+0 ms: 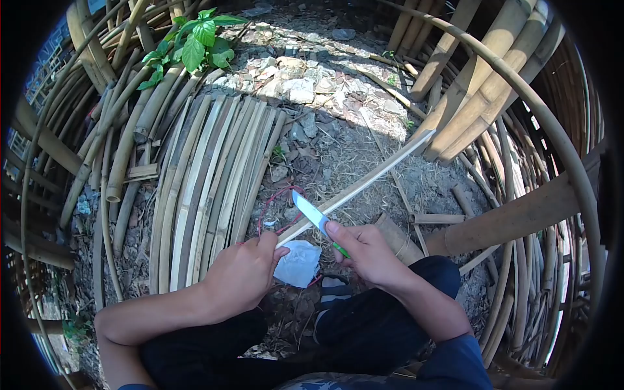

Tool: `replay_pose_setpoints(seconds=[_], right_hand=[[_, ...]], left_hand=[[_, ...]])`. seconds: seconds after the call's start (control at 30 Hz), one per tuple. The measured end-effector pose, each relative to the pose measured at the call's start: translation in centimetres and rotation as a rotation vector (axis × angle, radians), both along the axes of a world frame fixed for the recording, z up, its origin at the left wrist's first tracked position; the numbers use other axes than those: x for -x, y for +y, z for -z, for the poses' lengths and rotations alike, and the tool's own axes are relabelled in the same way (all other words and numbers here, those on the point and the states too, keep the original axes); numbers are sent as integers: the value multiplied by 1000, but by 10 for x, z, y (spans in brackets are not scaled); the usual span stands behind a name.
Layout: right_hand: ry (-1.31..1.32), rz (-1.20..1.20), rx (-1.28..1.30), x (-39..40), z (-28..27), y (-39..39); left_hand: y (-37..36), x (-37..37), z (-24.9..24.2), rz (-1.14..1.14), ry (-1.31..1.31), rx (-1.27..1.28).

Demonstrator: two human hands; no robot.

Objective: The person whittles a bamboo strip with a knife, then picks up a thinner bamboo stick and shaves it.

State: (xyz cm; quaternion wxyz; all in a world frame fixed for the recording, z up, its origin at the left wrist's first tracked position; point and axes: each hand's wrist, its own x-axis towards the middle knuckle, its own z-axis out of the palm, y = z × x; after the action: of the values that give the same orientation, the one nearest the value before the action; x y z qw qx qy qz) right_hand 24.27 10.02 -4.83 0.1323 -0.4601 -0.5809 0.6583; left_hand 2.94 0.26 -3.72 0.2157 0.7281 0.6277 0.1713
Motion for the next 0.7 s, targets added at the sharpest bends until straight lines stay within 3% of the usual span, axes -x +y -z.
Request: replay_pose_setpoints(seconds=[0.1,0.3,0.43,0.5,0.7], right_hand=[[-5,-10,-57,-4,1,1],[3,252,-114,-27,7,33],[-48,76,-191,-8,22,7],[-3,-191,-125,-1,25,-4],[-22,-116,-133,-1,21,-2]], left_hand=[[-2,1,-1,-12,28,-1],[-12,13,4,-70,80,73],[-10,11,7,-58,113,76],[-9,8,4,-54,132,69],[-9,11,5,-50,167,-7]])
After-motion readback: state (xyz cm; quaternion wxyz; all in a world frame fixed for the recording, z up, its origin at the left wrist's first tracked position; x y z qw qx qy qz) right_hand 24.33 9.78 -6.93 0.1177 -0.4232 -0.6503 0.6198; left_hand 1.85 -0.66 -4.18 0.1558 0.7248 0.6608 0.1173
